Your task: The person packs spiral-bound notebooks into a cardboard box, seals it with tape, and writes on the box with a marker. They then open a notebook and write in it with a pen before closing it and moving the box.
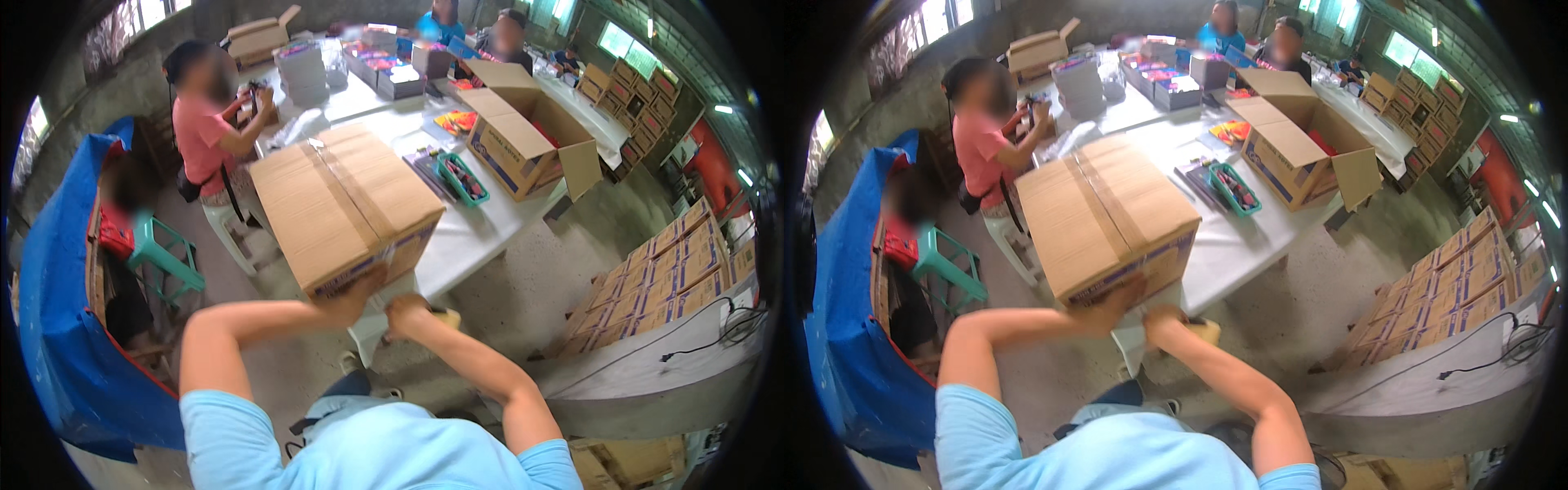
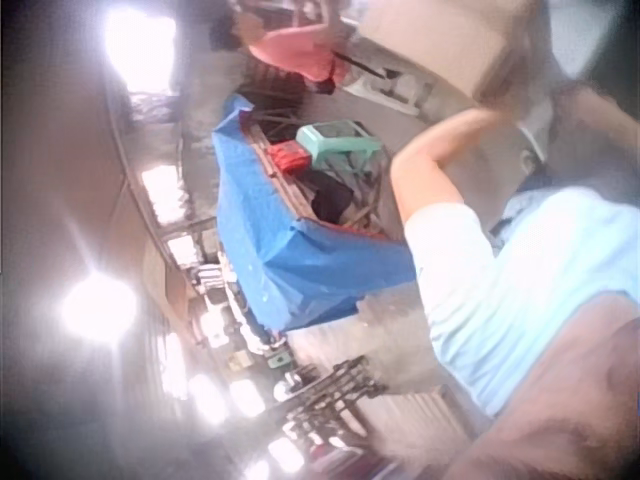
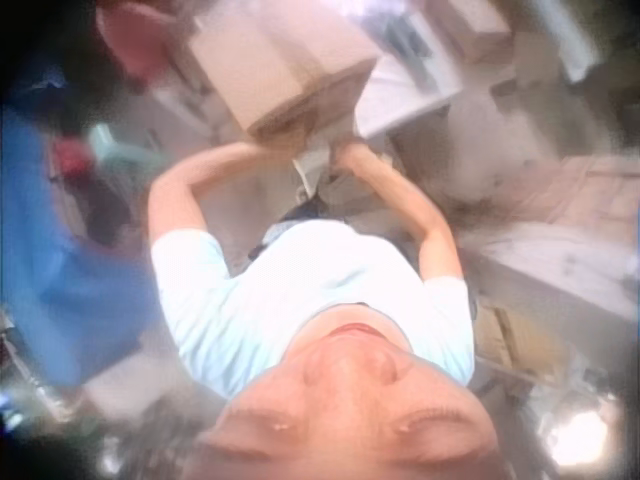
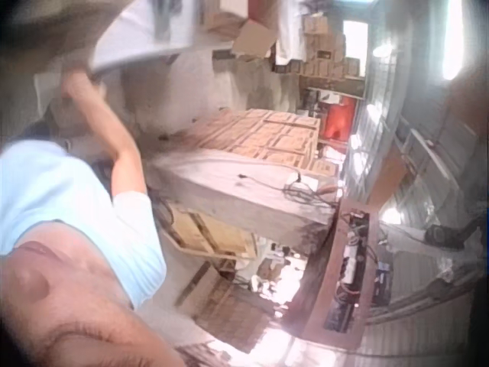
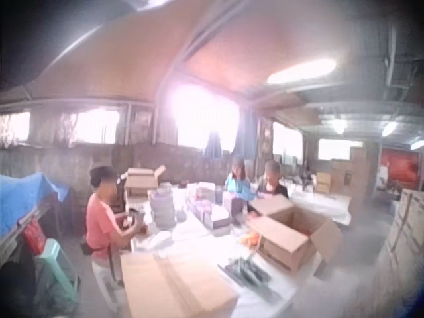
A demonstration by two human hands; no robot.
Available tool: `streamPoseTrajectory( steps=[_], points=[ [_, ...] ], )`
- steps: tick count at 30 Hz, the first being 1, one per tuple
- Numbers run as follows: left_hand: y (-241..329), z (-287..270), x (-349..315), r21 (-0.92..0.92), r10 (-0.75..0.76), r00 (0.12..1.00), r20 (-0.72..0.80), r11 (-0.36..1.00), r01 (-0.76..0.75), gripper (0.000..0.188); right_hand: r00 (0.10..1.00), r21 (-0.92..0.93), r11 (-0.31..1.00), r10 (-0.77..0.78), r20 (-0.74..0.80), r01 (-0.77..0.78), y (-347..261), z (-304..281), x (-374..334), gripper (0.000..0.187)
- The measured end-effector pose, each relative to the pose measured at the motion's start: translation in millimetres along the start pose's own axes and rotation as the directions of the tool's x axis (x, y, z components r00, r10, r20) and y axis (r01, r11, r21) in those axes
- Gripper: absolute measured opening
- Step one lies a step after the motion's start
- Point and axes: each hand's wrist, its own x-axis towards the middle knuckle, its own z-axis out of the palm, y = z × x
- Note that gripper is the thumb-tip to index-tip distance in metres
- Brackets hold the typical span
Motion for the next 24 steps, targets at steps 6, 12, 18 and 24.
streamPoseTrajectory(
  steps=[6,12,18,24],
  points=[
    [147,3,-29,0.804,0.318,0.762,0.564,-0.003,-0.595,0.072,0.993,0.758,0.652,0.070,-0.095,0.027,86,83,-80,0.071],
    [151,-126,88,0.973,0.237,0.971,-0.017,0.228,-0.038,0.092,0.936,0.795,0.605,0.307,-0.173,-0.051,136,89,-92,0.073],
    [179,-221,168,0.821,-0.120,0.907,-0.404,0.390,0.417,0.084,0.730,0.783,0.609,0.593,-0.340,-0.129,219,77,-82,0.067],
    [171,-201,165,0.933,0.376,0.854,-0.359,0.163,0.321,0.058,0.493,0.772,0.519,0.812,-0.313,-0.366,346,71,27,0.061]
  ],
)
